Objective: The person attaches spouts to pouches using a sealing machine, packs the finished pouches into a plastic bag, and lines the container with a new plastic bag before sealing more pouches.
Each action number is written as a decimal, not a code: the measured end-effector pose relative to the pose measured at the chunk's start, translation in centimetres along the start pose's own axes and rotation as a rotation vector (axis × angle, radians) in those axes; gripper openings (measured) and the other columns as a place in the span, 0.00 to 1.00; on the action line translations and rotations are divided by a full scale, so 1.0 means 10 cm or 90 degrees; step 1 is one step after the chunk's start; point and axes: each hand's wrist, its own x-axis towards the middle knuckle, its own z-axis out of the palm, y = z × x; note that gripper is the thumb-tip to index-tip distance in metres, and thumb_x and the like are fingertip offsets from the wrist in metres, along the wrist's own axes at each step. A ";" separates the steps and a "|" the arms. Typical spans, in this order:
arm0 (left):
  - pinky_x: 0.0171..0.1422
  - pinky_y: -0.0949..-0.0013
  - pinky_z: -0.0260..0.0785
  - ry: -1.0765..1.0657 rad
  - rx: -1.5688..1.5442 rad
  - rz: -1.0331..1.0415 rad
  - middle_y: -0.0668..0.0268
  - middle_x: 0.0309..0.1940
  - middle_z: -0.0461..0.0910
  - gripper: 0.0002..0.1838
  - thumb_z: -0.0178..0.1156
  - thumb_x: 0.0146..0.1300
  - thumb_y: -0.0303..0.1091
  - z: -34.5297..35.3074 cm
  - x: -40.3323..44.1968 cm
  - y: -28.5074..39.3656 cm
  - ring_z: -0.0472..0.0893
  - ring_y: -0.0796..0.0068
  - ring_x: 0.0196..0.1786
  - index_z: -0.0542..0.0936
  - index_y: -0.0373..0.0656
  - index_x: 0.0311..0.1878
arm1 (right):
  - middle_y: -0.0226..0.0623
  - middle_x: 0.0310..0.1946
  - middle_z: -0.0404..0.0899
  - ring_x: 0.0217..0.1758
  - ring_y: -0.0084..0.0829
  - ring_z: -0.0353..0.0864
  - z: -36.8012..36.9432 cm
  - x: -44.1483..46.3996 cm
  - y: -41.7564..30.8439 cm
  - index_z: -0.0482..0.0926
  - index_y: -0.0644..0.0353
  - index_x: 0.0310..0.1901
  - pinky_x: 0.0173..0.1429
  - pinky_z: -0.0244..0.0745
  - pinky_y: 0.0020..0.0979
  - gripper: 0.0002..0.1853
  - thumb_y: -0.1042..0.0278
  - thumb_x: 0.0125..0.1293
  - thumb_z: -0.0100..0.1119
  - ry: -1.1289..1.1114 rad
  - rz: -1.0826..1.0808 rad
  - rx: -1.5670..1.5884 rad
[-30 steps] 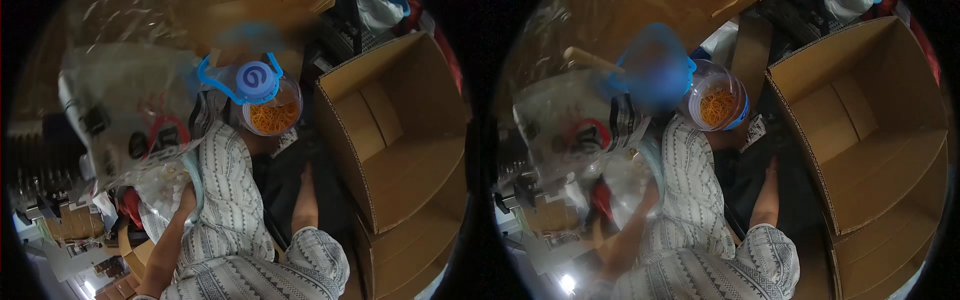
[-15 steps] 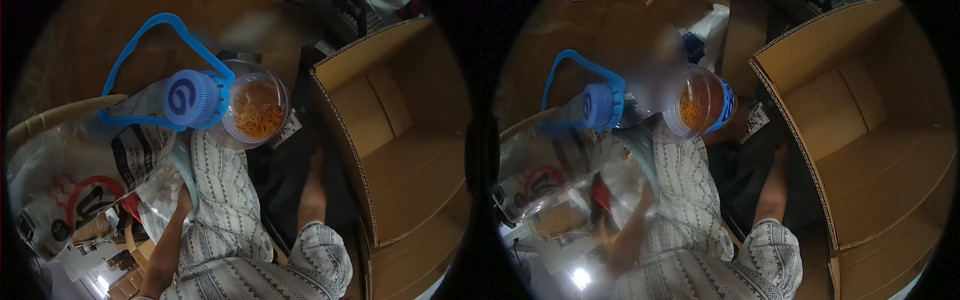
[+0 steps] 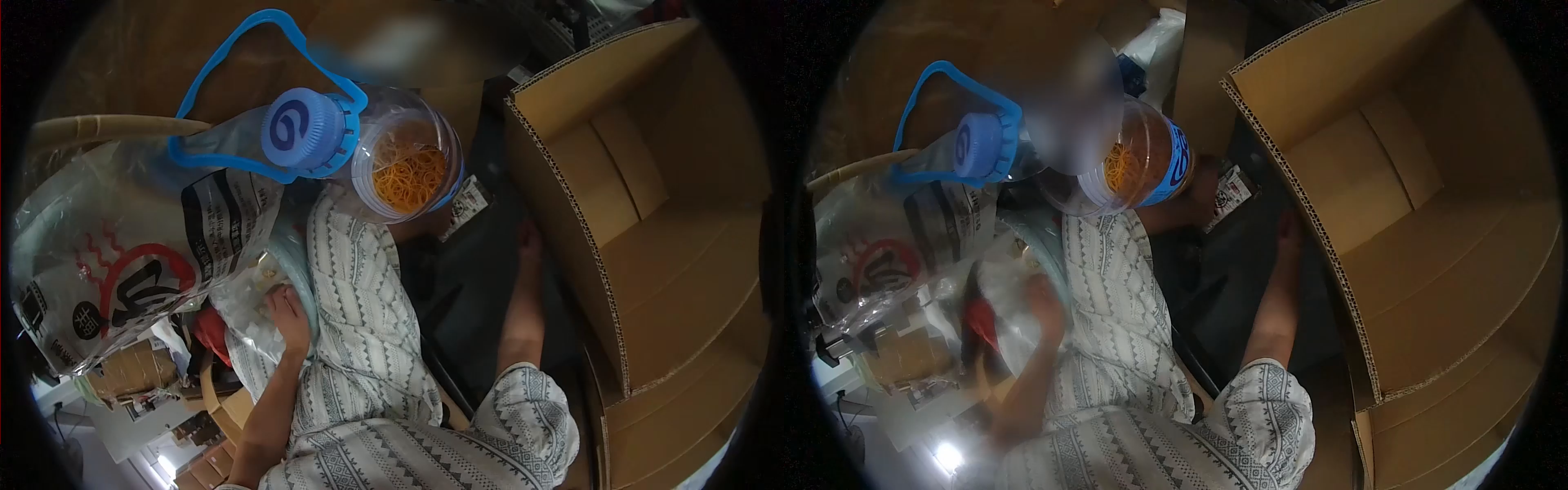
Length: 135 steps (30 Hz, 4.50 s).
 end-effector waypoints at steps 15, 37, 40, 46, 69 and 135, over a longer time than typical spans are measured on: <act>0.74 0.49 0.53 -0.162 -0.143 0.783 0.65 0.64 0.68 0.28 0.55 0.59 0.34 0.15 0.49 3.80 0.64 0.60 0.70 0.68 0.53 0.65 | 0.37 0.28 0.77 0.28 0.32 0.76 1.27 -1.20 0.30 0.79 0.63 0.38 0.35 0.75 0.32 0.06 0.70 0.64 0.55 0.302 -0.081 -0.068; 0.77 0.55 0.48 -0.102 -0.243 0.715 0.54 0.63 0.68 0.24 0.55 0.60 0.35 0.15 0.35 3.55 0.63 0.55 0.69 0.71 0.43 0.61 | 0.43 0.33 0.77 0.34 0.37 0.77 1.69 -2.22 0.33 0.76 0.66 0.37 0.38 0.72 0.35 0.09 0.69 0.68 0.52 0.214 -0.117 -0.613; 0.76 0.57 0.51 -0.267 -0.214 0.635 0.55 0.69 0.61 0.31 0.62 0.58 0.39 -0.05 0.01 2.90 0.58 0.57 0.73 0.68 0.44 0.66 | 0.43 0.34 0.77 0.35 0.37 0.77 1.88 -2.32 0.40 0.76 0.66 0.37 0.38 0.72 0.36 0.09 0.68 0.68 0.52 0.187 -0.129 -0.690; 0.68 0.60 0.63 -0.370 -0.184 0.525 0.58 0.57 0.74 0.15 0.61 0.60 0.33 -0.64 -0.25 1.31 0.71 0.59 0.62 0.79 0.39 0.50 | 0.43 0.35 0.76 0.36 0.36 0.75 2.82 -2.91 0.40 0.75 0.67 0.38 0.41 0.70 0.33 0.07 0.71 0.69 0.52 0.040 -0.337 -0.830; 0.71 0.37 0.44 -0.078 -0.057 -0.052 0.54 0.67 0.62 0.26 0.54 0.65 0.50 -0.63 -1.32 -1.37 0.50 0.43 0.73 0.73 0.41 0.59 | 0.51 0.75 0.36 0.76 0.60 0.38 3.71 -3.43 3.37 0.44 0.33 0.73 0.71 0.35 0.67 0.48 0.47 0.55 0.63 -0.927 0.031 -1.664; 0.53 0.57 0.68 0.349 -0.370 -0.353 0.41 0.43 0.76 0.20 0.59 0.60 0.35 -2.29 0.63 -3.50 0.77 0.43 0.48 0.69 0.29 0.48 | 0.72 0.66 0.51 0.71 0.64 0.49 6.22 -4.50 4.71 0.63 0.72 0.61 0.73 0.52 0.46 0.28 0.71 0.60 0.58 -1.067 -0.578 -1.168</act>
